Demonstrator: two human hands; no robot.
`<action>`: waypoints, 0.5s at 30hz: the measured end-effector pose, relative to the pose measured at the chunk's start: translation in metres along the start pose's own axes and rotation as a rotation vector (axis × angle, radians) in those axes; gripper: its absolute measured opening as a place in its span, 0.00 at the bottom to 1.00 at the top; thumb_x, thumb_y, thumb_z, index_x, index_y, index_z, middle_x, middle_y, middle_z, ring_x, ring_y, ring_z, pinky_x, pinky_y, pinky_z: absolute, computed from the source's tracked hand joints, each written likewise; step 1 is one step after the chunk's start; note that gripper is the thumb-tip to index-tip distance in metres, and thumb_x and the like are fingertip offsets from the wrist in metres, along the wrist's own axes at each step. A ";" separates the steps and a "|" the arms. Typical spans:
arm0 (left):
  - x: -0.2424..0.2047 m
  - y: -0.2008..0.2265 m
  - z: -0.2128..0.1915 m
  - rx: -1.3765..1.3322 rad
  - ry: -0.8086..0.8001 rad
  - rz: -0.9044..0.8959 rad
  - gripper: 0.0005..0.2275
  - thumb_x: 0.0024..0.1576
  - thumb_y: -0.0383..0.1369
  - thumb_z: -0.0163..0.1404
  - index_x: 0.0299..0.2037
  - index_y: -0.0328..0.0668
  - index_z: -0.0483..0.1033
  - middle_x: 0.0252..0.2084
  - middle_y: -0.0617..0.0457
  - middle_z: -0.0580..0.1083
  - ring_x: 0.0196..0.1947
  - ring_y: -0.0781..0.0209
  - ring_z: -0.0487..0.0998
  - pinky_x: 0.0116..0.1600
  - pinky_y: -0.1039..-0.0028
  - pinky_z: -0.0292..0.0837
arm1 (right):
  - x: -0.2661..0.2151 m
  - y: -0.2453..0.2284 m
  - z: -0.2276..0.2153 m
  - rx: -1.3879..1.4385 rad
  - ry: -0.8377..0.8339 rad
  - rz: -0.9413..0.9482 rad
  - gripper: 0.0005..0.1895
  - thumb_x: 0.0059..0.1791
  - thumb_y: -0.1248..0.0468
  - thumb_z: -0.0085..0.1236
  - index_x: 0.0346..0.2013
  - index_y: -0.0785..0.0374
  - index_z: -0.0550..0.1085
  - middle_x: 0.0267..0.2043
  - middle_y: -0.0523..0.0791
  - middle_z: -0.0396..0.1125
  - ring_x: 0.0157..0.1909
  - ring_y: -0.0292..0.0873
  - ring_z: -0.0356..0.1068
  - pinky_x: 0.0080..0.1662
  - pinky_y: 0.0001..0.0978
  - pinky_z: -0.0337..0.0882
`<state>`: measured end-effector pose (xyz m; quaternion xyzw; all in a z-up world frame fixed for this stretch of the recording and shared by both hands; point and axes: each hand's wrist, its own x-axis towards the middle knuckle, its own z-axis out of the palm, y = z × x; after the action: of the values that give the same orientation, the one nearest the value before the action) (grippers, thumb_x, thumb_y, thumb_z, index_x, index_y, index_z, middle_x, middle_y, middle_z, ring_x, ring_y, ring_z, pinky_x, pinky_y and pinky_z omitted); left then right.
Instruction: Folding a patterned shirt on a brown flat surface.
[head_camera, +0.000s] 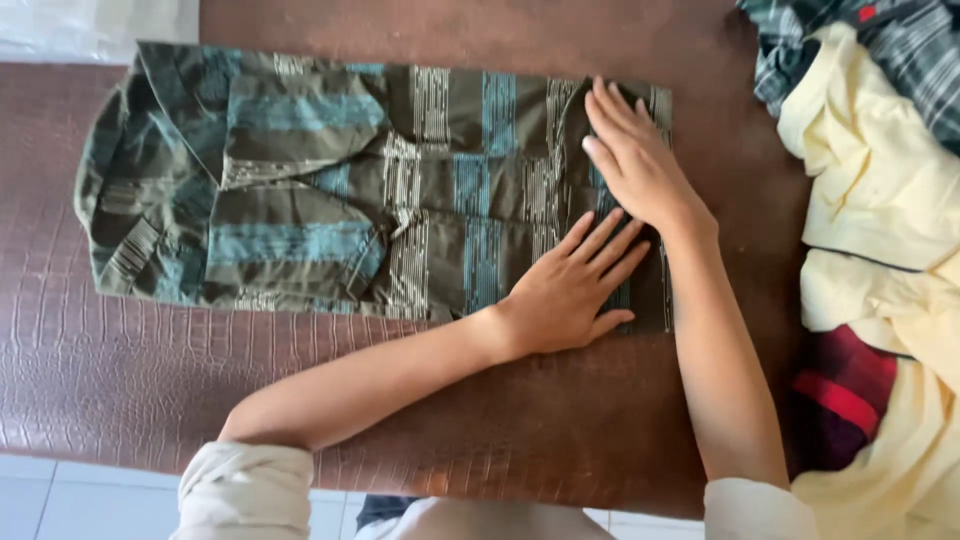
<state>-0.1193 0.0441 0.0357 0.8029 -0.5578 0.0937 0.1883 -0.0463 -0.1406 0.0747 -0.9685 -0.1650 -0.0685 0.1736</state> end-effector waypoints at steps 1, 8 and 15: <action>-0.004 0.004 0.002 -0.009 -0.005 -0.003 0.34 0.65 0.53 0.37 0.73 0.32 0.55 0.77 0.37 0.53 0.79 0.40 0.46 0.79 0.52 0.37 | -0.003 0.000 0.004 0.004 -0.009 0.005 0.27 0.61 0.62 0.38 0.73 0.73 0.54 0.78 0.54 0.45 0.78 0.54 0.43 0.75 0.51 0.41; -0.002 0.002 0.003 -0.010 -0.030 -0.007 0.33 0.65 0.52 0.35 0.73 0.32 0.55 0.78 0.37 0.51 0.79 0.39 0.44 0.79 0.52 0.36 | 0.017 0.015 0.005 -0.041 -0.054 0.142 0.33 0.62 0.50 0.26 0.75 0.70 0.48 0.80 0.52 0.38 0.79 0.51 0.35 0.74 0.50 0.37; -0.001 -0.002 0.000 -0.075 -0.003 0.005 0.34 0.64 0.53 0.39 0.74 0.34 0.55 0.78 0.38 0.52 0.79 0.39 0.45 0.79 0.51 0.38 | 0.006 -0.004 -0.040 0.095 0.189 -0.016 0.19 0.63 0.67 0.39 0.67 0.71 0.67 0.75 0.54 0.54 0.59 0.48 0.71 0.32 0.22 0.67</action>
<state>-0.1178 0.0460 0.0349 0.7940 -0.5632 0.0719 0.2174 -0.0454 -0.1496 0.1146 -0.9471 -0.1585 -0.1530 0.2335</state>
